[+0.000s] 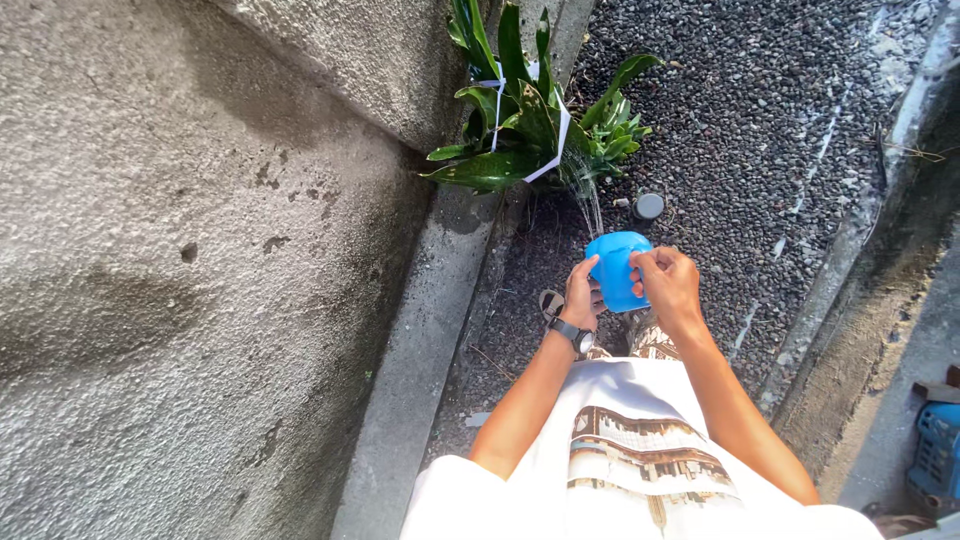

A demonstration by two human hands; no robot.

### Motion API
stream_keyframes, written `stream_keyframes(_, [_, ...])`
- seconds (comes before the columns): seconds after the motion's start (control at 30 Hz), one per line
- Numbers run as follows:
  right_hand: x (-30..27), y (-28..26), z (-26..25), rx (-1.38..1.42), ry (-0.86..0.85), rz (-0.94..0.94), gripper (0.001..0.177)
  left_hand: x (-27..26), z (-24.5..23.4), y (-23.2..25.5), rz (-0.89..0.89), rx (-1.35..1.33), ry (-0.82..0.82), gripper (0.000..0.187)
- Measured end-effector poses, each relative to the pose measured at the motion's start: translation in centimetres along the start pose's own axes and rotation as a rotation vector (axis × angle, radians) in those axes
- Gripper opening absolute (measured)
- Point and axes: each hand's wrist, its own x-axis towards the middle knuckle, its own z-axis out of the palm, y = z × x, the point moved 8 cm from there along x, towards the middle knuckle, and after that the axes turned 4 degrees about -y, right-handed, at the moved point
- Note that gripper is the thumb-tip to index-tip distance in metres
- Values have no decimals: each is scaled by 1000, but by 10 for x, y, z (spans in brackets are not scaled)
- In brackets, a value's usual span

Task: The person waters a potted plant using a small blue elephant-shaped watering can.

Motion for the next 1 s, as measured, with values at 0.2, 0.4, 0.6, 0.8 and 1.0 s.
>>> stream_keyframes(0.2, [-1, 0, -29, -5, -4, 12, 19, 8, 23, -15, 12, 38, 9, 58])
stream_keyframes(0.4, [12, 0, -70, 63, -35, -17, 15, 7, 68, -27, 45, 31, 6, 52])
stream_keyframes(0.6, [33, 8, -113, 85, -75, -7, 18, 24, 106, -47, 54, -22, 64, 47])
stream_keyframes(0.8, [43, -8, -134, -14, -64, 6, 17, 48, 125, -65, 94, -64, 52, 43])
stream_keyframes(1.0, [64, -39, -133, 60, -90, -96, 15, 71, 136, -37, 151, 14, 87, 40])
